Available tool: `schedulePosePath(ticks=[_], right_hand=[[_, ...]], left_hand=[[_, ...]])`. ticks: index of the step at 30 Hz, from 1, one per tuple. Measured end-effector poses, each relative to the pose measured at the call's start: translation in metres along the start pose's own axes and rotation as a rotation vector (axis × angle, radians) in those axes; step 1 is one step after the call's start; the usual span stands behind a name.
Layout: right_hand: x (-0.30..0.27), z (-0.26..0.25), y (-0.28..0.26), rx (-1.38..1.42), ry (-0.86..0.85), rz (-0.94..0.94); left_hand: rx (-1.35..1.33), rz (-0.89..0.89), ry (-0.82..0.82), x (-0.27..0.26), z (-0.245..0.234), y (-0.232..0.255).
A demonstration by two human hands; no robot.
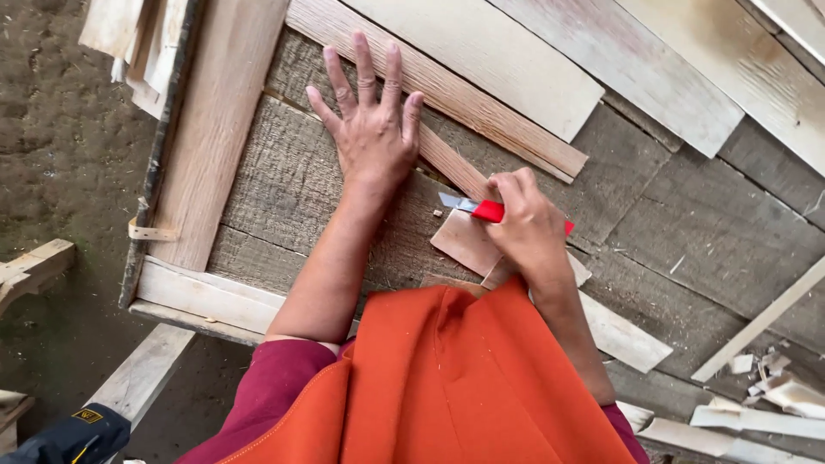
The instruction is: Cutting thin wood strips to size by scoring them with a utility knife and snapping them along the score line.
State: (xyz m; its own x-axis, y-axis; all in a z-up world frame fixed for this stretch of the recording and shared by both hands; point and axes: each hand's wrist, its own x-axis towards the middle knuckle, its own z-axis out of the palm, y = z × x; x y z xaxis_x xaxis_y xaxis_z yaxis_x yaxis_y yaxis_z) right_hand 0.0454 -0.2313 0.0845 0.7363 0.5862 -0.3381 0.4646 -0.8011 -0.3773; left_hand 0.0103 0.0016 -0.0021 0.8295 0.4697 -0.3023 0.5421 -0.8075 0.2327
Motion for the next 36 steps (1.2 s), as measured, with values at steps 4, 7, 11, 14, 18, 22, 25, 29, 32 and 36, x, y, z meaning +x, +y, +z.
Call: schedulePosePath(ticks=[4,7,11,14,18,22,25,29,32,36], right_hand=[[-0.006,0.014,0.006,-0.042,0.109,-0.022],[-0.003,0.015,0.005,-0.059,0.133,-0.041],[0.002,0.020,0.000,-0.134,0.189,-0.083],[0.004,0.020,-0.007,-0.219,0.272,-0.119],[0.014,0.016,-0.009,-0.237,0.402,-0.251],[0.015,0.012,-0.011,-0.143,0.229,-0.181],[0.015,0.018,-0.013,-0.167,0.208,-0.172],[0.016,0.024,-0.009,-0.103,0.139,-0.076],[0.015,-0.006,-0.011,-0.074,-0.048,-0.020],[-0.001,-0.076,-0.018,0.195,0.300,-0.208]], left_hand=[[0.033,0.029,0.194,-0.001,0.009,-0.004],[-0.128,0.018,0.210,-0.005,0.010,-0.008],[-0.354,0.062,0.412,-0.005,0.025,-0.016],[-0.477,0.085,0.445,-0.009,0.018,-0.016],[-0.643,0.103,0.548,-0.013,0.014,-0.016],[-0.777,0.108,0.555,-0.015,0.012,-0.016],[-0.811,0.109,0.572,-0.014,0.010,-0.017],[-0.872,0.134,0.613,-0.015,0.009,-0.016],[-0.960,0.132,0.565,-0.022,-0.003,-0.018],[-0.987,0.199,0.679,-0.022,-0.017,-0.011]])
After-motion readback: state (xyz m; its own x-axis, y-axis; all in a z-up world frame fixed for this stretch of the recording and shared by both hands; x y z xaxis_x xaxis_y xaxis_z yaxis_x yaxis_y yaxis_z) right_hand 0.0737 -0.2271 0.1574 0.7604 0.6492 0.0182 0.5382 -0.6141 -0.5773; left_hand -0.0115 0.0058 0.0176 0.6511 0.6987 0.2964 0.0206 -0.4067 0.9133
